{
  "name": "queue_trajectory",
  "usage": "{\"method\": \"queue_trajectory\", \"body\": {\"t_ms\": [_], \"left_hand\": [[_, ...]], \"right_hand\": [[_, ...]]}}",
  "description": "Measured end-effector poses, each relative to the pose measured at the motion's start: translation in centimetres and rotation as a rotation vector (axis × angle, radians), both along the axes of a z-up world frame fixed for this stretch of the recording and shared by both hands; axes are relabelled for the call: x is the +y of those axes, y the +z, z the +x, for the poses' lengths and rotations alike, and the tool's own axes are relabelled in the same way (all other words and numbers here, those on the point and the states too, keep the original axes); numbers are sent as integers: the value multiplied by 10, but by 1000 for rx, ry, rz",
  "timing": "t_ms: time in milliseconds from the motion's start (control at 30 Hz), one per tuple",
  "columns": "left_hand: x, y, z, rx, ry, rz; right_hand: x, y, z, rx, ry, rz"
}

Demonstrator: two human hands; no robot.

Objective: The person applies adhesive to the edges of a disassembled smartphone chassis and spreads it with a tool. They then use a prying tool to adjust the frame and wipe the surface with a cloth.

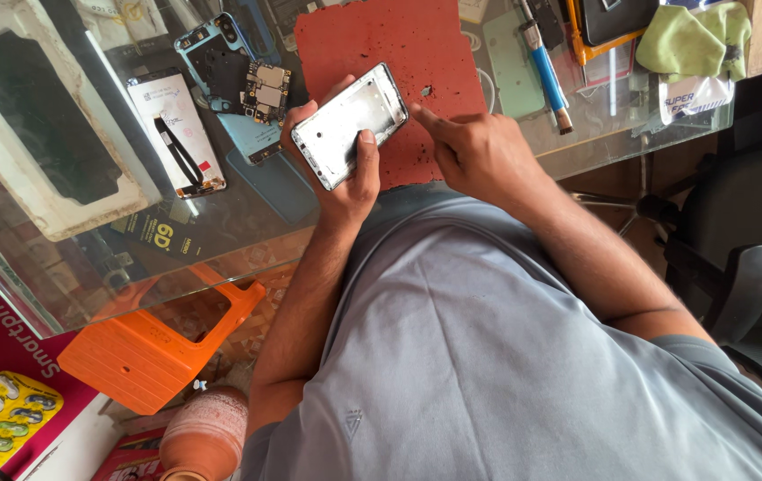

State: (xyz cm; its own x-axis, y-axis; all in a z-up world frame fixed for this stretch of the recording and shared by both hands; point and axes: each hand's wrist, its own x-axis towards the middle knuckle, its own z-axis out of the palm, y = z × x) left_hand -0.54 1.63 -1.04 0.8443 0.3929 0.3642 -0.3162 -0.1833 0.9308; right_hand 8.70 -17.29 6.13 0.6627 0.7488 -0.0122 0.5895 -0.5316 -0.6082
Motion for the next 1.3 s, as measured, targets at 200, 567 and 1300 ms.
{"method": "queue_trajectory", "body": {"t_ms": [200,567,1300], "left_hand": [[-4,7,-3,30,-9,-63],[-15,27,-2,-49,-140,-190],[11,33,43,406,25,152]], "right_hand": [[-5,24,-2,-50,87,50],[12,-6,3,619,-364,415],[34,-6,32,-94,-111,279]]}}
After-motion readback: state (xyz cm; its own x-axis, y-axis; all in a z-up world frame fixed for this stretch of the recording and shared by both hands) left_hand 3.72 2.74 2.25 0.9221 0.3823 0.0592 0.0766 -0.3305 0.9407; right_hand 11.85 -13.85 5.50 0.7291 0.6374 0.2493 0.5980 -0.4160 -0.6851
